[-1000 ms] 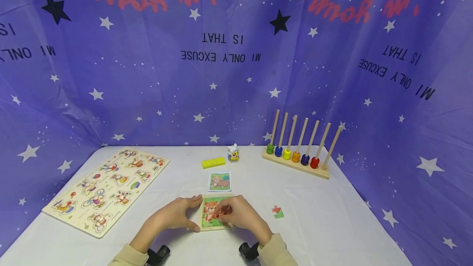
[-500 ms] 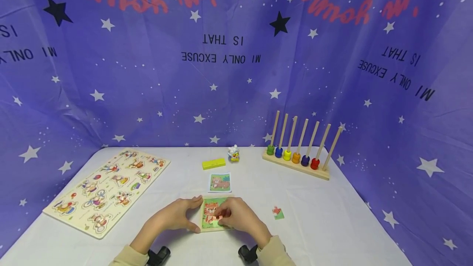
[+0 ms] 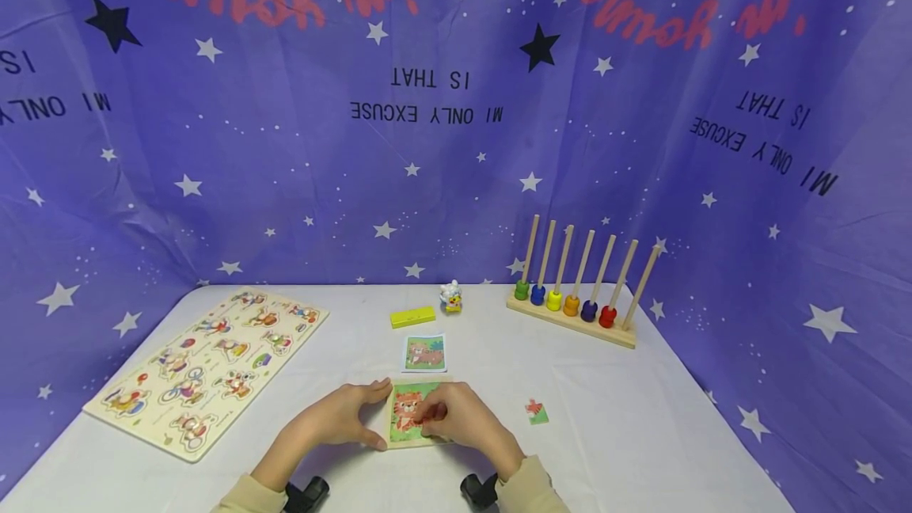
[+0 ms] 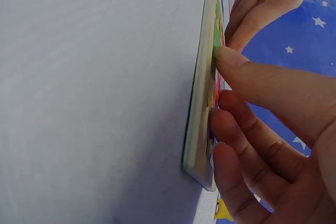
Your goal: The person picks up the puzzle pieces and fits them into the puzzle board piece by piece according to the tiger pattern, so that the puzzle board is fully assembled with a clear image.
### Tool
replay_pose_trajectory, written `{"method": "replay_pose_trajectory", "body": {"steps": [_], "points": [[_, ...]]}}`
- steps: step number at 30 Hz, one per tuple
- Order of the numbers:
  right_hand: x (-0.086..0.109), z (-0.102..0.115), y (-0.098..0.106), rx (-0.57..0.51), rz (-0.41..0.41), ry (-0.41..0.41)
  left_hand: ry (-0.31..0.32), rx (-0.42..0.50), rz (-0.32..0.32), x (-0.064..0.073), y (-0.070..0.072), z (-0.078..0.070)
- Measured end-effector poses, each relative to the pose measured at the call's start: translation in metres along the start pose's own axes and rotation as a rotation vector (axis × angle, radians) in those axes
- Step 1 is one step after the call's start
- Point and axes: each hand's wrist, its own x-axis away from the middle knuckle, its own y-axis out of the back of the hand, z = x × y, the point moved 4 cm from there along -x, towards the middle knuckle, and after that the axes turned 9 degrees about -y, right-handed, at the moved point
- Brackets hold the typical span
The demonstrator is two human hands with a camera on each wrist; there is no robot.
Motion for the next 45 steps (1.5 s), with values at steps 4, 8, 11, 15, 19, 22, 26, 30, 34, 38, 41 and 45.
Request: {"method": "replay_pose_trajectory", "body": {"steps": [4, 8, 11, 15, 19, 22, 26, 30, 34, 38, 41, 45], "points": [[0.0, 0.001, 0.0, 0.002, 0.002, 0.015, -0.01, -0.003, -0.005, 0.0, 0.0, 0.0], [0.0, 0.001, 0.001, 0.01, 0.011, 0.016, -0.014, -0.003, -0.007, 0.0, 0.0, 0.0], [0.0, 0.0, 0.001, 0.019, 0.015, 0.012, -0.011, -0.002, -0.007, 0.0, 0.0, 0.0], [0.001, 0.001, 0.001, 0.025, 0.021, 0.005, -0.013, 0.001, -0.01, 0.001, 0.0, -0.001], [0.001, 0.004, 0.002, 0.023, 0.024, -0.009, -0.015, 0.003, -0.009, 0.0, 0.001, -0.001], [0.001, 0.006, 0.003, 0.023, 0.025, -0.017, -0.013, 0.006, -0.007, 0.0, 0.001, -0.001], [0.001, 0.005, 0.001, 0.02, 0.032, -0.021, -0.008, 0.012, -0.002, 0.001, 0.0, -0.001], [0.003, 0.0, 0.002, 0.008, 0.026, -0.017, -0.006, 0.019, 0.002, 0.001, -0.001, 0.0], [0.008, -0.006, 0.01, -0.016, -0.004, -0.002, -0.005, 0.025, 0.001, 0.001, -0.002, 0.002], [0.018, -0.014, 0.024, 0.0, -0.049, 0.009, -0.003, 0.021, 0.006, 0.001, -0.002, 0.002], [0.027, -0.022, 0.033, 0.031, -0.077, 0.007, -0.008, 0.021, 0.008, 0.001, -0.002, 0.002], [0.039, -0.032, 0.044, 0.049, -0.091, -0.011, -0.018, 0.026, 0.005, 0.0, -0.001, 0.001]]}}
